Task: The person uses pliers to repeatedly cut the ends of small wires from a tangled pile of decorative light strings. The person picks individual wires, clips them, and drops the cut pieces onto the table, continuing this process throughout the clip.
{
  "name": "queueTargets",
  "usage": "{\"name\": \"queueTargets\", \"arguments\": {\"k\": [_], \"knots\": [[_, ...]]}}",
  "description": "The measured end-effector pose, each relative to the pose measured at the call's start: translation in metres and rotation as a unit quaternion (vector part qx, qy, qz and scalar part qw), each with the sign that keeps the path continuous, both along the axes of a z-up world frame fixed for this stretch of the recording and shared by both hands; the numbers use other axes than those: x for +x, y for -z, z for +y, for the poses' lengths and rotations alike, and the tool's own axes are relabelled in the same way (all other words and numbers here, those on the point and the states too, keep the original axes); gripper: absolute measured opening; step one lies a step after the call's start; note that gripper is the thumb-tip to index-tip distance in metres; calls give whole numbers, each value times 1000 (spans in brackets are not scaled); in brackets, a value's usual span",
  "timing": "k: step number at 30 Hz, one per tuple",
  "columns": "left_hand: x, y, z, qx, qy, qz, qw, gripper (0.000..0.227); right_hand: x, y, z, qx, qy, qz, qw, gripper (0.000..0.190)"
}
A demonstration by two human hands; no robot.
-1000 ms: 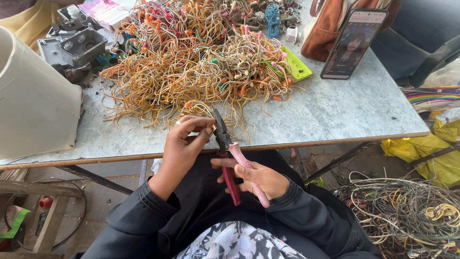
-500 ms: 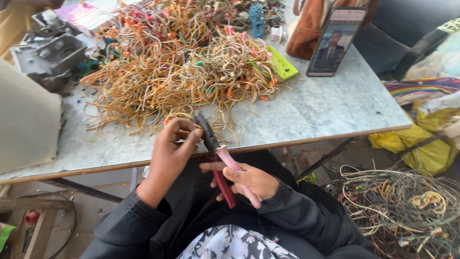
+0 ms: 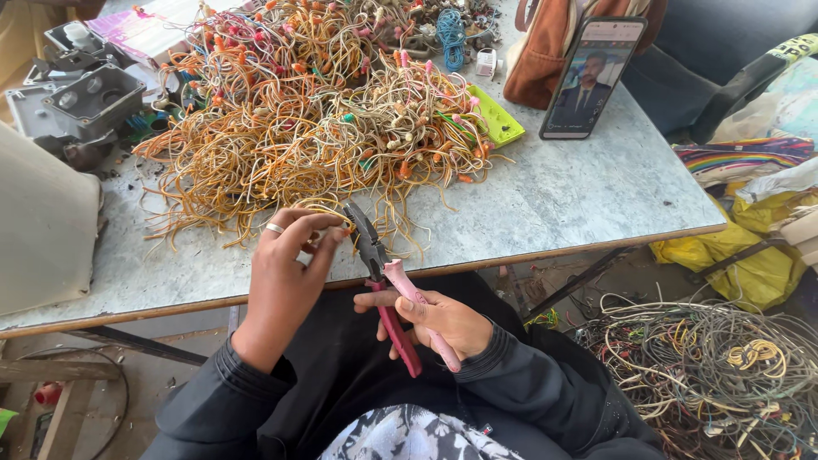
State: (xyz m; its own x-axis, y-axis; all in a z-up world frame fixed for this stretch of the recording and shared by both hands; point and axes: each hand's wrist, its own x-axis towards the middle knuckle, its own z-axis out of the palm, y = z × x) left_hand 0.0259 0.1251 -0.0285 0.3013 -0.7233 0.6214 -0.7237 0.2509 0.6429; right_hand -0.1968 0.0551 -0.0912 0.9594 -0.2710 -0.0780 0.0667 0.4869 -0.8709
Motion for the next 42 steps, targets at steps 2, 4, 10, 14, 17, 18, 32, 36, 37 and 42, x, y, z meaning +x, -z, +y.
{"name": "queueTargets", "arguments": {"k": [2, 4, 10, 14, 17, 18, 32, 36, 37, 42], "knots": [[-4, 1, 0, 35, 4, 33, 999, 16, 0, 1, 0, 1, 5, 0, 1000, 66], [-6, 4, -2, 40, 16, 41, 998, 18, 0, 2, -1, 0, 7, 3, 1000, 66], [3, 17, -12, 52, 64, 126, 989, 20, -2, 7, -2, 6, -16, -12, 1000, 63], [10, 24, -13, 66, 74, 165, 981, 15, -3, 6, -2, 9, -2, -8, 1000, 62], [15, 27, -16, 69, 64, 235, 967, 15, -4, 4, -3, 11, -10, -13, 1000, 62], [17, 27, -17, 73, 56, 268, 959, 15, -4, 3, -4, 12, -13, -16, 1000, 62], [30, 23, -14, 40, 11, 170, 985, 16, -15, -16, -6, 68, 6, -73, 995, 71], [33, 25, -14, 7, 4, 110, 994, 18, -21, -26, -7, 57, 28, -92, 994, 71], [35, 26, -15, 8, 15, 155, 988, 17, -23, -28, -8, 59, 41, -96, 993, 71], [49, 32, -21, -16, 64, 342, 937, 17, -35, -38, -20, 91, 64, -151, 982, 67]]}}
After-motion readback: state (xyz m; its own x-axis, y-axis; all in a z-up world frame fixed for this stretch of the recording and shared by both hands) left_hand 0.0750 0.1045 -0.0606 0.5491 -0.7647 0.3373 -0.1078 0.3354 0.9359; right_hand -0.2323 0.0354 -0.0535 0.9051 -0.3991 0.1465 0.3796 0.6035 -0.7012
